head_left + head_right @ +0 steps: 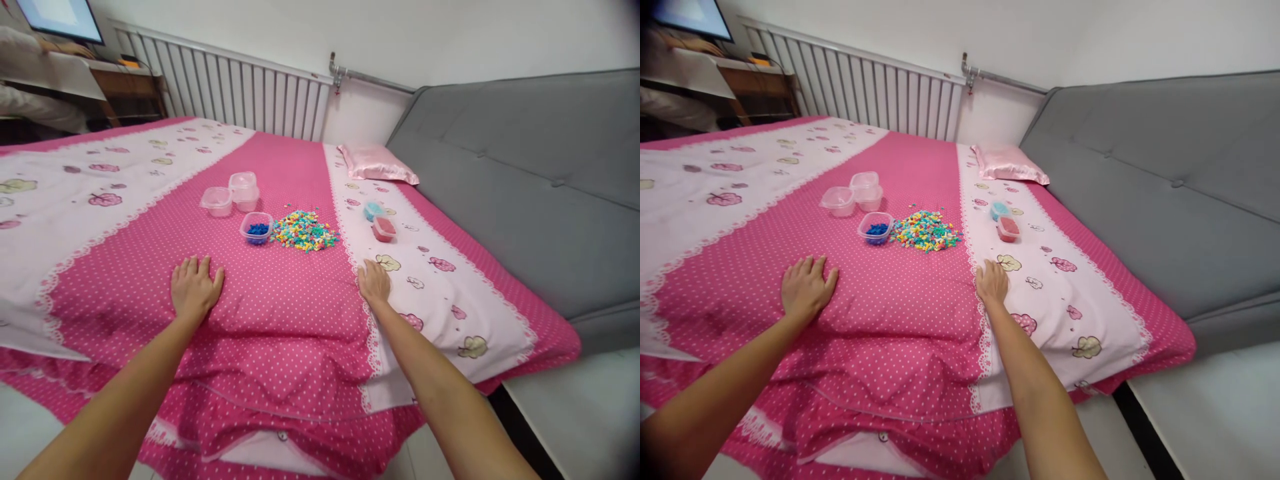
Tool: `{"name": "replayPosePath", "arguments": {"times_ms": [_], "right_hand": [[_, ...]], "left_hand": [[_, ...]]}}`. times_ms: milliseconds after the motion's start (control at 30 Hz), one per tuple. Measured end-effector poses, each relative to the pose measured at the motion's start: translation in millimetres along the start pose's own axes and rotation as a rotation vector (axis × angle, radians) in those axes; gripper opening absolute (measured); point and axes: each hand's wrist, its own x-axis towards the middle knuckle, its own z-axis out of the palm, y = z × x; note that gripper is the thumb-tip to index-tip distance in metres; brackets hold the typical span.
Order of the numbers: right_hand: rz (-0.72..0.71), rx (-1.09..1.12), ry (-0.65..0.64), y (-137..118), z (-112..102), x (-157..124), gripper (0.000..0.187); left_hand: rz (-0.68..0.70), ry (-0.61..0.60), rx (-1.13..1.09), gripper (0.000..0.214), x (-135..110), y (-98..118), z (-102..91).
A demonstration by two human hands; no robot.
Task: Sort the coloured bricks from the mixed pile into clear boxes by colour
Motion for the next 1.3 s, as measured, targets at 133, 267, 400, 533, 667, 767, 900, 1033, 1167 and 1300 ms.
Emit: {"name": "replayPosePath", "arguments": {"times_ms": [133, 267, 400, 533, 667, 767, 900, 1033, 1167, 1300], "right_hand": [[-0.003, 0.006, 0.001, 0.1, 0.3, 0.1, 0.045], [-0.002, 0.004, 0.001, 0.3, 0.6, 0.6, 0.044], [0.000, 0.006, 0.005, -0.3, -0.3, 0.5, 0.044], [0.001, 0.003, 0.007, -1.8, -2.7, 0.0, 0.044], [0.002, 0.012, 0.008, -2.4, -3.6, -0.5, 0.044], [0.003, 0.010, 0.004, -2.0, -2.7, -0.6, 0.044], [0.002, 0.007, 0.003, -1.7, -1.9, -0.5, 0.043], [-0.004, 0.020, 0.008, -2.4, -3.8, -0.6, 0.044], [-0.002, 0.025, 0.009, -3.6, -5.5, -1.1, 0.043], [0.000, 0.024, 0.015, -4.2, -5.9, -1.1, 0.042]], "left_hand": [[0.005, -0.004, -0.022, 0.067, 0.0, -0.3, -1.3], [-0.001, -0.010, 0.021, 0.066, 0.1, -0.2, -1.6], [0.001, 0.000, 0.003, 0.065, -0.2, 0.1, -1.5], [-0.001, 0.016, -0.022, 0.065, 0.3, -0.2, 0.2], [0.004, 0.027, 0.033, 0.065, 0.7, -1.0, 1.5], [0.002, 0.021, 0.067, 0.065, 0.3, -1.2, 1.0], [-0.002, 0.014, 0.054, 0.066, -0.3, -0.6, -0.3], [0.010, 0.037, 0.014, 0.067, -0.6, -0.3, -0.6], [0.011, 0.040, 0.013, 0.067, -0.4, -1.2, 0.5], [0.015, 0.047, 0.030, 0.066, 0.1, -2.5, 2.0]]}}
